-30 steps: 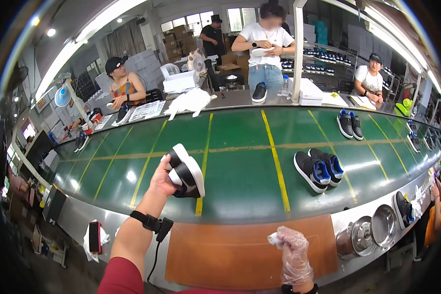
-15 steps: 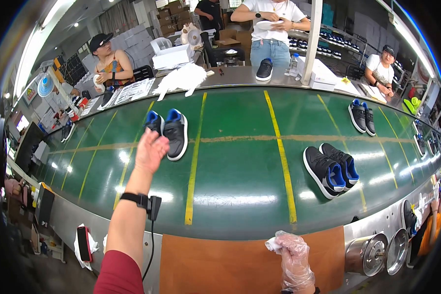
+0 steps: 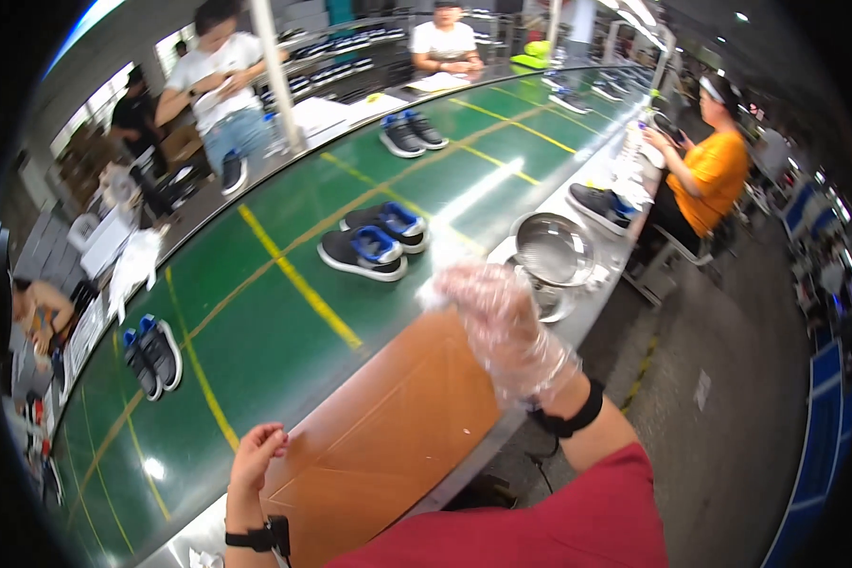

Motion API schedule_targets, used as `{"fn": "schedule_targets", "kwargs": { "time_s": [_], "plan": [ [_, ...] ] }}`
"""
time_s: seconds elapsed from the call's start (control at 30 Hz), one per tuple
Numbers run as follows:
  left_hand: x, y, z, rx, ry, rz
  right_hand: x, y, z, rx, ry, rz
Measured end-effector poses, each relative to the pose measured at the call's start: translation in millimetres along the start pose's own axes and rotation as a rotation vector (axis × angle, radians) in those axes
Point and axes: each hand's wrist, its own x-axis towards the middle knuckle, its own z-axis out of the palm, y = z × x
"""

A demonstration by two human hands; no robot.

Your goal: Cleaning and inspecting the soles of newly manufactured shoes on a conveyor belt in a factory finishing area.

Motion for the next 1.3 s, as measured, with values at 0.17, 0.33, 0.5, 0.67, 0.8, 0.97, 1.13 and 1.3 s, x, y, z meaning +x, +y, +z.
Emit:
{"fn": "schedule_targets", "kwargs": {
  "time_s": [0.17, 0.33, 0.5, 0.67, 0.8, 0.97, 1.13, 1.3],
  "plan": [
    [-37.2, -8.7, 59.8, 0.079, -0.139, -0.004, 4.1, 53.3, -87.2, -0.14, 0.262, 0.184],
    [-69.2, -0.8, 74.3, 0.131, -0.165, -0.035, -7.2, 76.0, -108.4, -0.381, 0.165, 0.103],
    [-70.0, 31.1, 91.1, 0.306, -0.12, 0.043, -29.8, 104.3, -106.6, -0.383, 0.143, 0.149],
    [-22.9, 60.2, 106.4, 0.449, -0.157, 0.098, -36.6, 130.4, -96.9, -0.139, 0.144, 0.088],
    [15.0, 108.5, 132.8, 0.656, -0.116, 0.25, -26.3, 138.9, -110.3, -0.257, 0.079, 0.095],
    [86.1, 126.8, 158.5, 0.791, -0.131, 0.392, -37.0, 157.4, -107.6, -0.226, -0.074, 0.163],
    [155.4, 136.3, 181.0, 0.95, -0.061, 0.6, -30.4, 148.6, -111.5, -0.262, -0.137, 0.12],
    [215.7, 143.9, 215.1, 1.162, 0.082, 0.548, -20.5, 138.2, -110.9, -0.265, -0.174, 0.171]
  ]
}}
